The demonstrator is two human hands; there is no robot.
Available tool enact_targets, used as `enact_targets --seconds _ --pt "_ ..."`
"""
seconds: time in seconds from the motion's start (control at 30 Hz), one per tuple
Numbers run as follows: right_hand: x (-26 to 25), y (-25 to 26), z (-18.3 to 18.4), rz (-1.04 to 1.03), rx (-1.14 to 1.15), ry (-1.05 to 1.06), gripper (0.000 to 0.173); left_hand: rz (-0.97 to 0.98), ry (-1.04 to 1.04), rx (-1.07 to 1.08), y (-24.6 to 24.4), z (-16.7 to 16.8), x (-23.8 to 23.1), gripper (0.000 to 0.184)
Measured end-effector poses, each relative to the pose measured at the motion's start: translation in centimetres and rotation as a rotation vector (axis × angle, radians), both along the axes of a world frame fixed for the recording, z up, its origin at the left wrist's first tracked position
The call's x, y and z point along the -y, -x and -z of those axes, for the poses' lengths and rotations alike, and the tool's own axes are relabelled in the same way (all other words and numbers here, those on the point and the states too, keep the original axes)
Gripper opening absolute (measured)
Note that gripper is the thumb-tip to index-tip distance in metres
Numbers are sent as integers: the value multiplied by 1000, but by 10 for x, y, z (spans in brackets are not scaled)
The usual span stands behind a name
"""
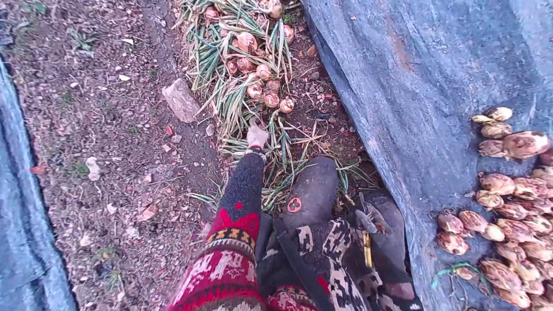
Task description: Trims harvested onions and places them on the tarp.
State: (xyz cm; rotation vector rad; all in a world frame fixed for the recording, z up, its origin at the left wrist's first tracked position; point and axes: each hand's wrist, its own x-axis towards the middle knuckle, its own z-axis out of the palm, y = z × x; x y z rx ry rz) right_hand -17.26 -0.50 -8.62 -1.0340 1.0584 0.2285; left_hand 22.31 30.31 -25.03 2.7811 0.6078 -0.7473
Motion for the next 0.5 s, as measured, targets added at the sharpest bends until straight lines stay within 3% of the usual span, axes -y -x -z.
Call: enact_targets --seconds 0.1,0.17,0.33,0.4,0.5 --pt "-4 -12 -1 -67 8 94 56 -32 164 14 25 2 -10 76" --pt "-4 -21 -7 -143 6 168 57 40 257 71 53 -9 -8 75" --pt "-19 -34 -8 -266 122 261 66 99 659 232 125 -90 21 77" --pt "-28 -37 -5 -272 188 296 69 96 860 167 143 -118 30 75" --pt "-36 -39 3 -289 190 309 69 -65 1237 32 173 -138 41 67"
